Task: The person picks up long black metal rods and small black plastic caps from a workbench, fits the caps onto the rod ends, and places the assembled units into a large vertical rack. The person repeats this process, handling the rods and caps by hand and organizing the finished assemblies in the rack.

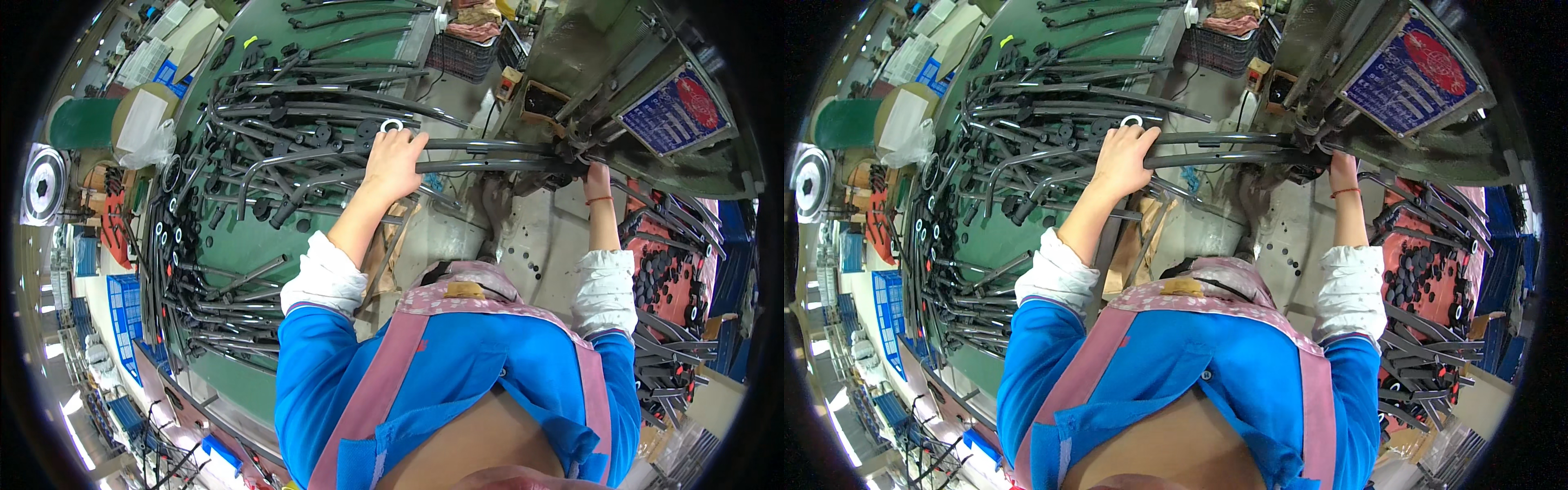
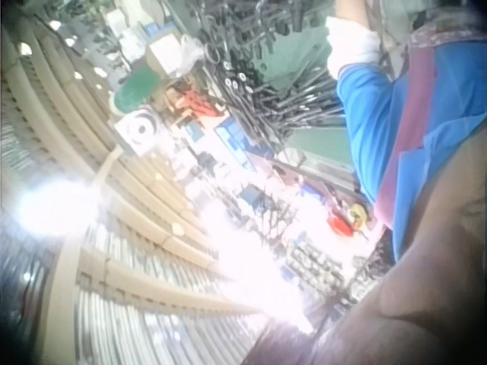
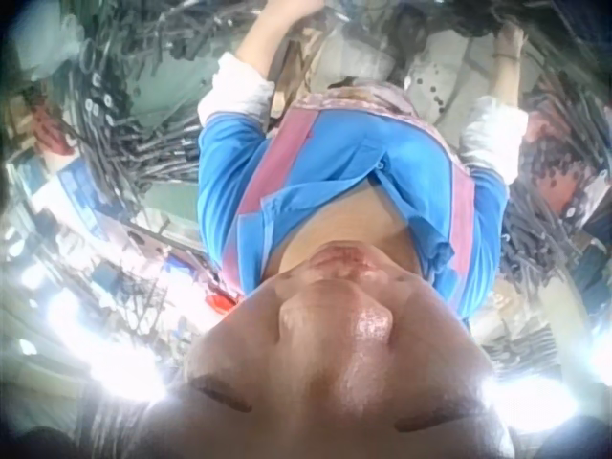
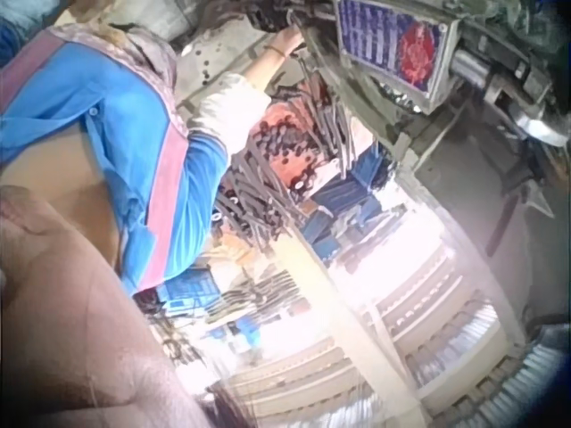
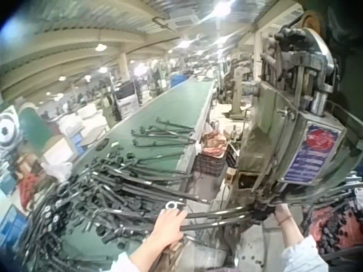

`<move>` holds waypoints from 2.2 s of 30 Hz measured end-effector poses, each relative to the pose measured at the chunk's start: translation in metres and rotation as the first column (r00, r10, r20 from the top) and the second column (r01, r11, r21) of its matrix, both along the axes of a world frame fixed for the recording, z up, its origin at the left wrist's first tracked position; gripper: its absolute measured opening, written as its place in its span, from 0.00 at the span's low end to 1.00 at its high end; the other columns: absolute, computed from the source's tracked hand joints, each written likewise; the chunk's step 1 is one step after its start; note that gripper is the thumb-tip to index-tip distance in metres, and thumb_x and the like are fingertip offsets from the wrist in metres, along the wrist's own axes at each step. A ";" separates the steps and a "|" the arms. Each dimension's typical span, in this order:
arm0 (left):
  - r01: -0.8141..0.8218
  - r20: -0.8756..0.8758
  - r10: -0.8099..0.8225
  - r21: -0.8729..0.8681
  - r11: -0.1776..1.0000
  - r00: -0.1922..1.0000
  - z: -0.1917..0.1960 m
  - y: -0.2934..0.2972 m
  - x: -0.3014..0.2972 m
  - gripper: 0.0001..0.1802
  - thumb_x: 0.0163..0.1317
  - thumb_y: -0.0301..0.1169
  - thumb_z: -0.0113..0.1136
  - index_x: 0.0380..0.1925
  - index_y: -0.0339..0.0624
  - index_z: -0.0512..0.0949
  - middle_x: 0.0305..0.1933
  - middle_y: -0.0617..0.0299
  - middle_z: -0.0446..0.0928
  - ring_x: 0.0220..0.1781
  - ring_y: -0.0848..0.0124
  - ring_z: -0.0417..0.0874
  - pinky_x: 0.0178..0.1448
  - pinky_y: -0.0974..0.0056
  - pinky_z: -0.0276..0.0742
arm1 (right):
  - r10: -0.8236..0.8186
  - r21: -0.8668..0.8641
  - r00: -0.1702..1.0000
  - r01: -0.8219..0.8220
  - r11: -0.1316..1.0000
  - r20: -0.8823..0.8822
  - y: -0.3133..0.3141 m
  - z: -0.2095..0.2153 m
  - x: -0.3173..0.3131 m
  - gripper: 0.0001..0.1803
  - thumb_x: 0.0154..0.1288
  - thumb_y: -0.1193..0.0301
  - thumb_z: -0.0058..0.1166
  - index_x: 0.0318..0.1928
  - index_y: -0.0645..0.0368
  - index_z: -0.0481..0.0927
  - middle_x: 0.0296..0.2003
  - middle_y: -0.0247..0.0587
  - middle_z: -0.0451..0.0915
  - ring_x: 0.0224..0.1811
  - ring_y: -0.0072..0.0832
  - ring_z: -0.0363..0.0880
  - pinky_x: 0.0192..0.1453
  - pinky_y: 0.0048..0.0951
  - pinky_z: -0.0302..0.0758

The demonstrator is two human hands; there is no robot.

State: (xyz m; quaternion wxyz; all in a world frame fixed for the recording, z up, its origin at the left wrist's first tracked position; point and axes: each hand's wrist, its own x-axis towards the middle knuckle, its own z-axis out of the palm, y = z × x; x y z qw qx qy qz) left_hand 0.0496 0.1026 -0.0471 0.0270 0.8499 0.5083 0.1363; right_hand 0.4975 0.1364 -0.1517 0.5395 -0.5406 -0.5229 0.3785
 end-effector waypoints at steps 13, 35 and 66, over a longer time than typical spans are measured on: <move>0.036 0.106 -0.045 0.091 0.995 0.993 0.033 -0.046 -0.005 0.32 0.42 0.28 0.67 0.53 0.42 0.75 0.41 0.54 0.74 0.46 0.55 0.75 0.53 0.55 0.67 | 0.047 0.055 0.905 -0.077 0.995 0.422 -0.028 0.038 0.035 0.17 0.75 0.65 0.38 0.52 0.62 0.76 0.38 0.39 0.82 0.39 0.27 0.81 0.41 0.27 0.76; 0.080 0.136 -0.048 -0.236 0.968 0.990 0.005 -0.151 0.032 0.36 0.34 0.25 0.69 0.52 0.46 0.74 0.41 0.58 0.73 0.47 0.58 0.74 0.52 0.55 0.66 | 0.013 0.015 0.463 -0.057 0.998 0.886 0.178 -0.026 -0.018 0.10 0.55 0.68 0.64 0.32 0.61 0.79 0.30 0.50 0.79 0.35 0.48 0.79 0.40 0.47 0.75; 0.280 0.138 -0.262 -0.133 0.951 0.955 -0.010 -0.115 0.038 0.35 0.34 0.24 0.69 0.51 0.45 0.75 0.42 0.58 0.73 0.46 0.57 0.74 0.52 0.55 0.67 | 0.198 -0.221 0.929 -0.132 0.966 0.312 -0.048 0.097 -0.061 0.09 0.61 0.70 0.62 0.36 0.65 0.83 0.29 0.35 0.83 0.29 0.20 0.80 0.34 0.22 0.78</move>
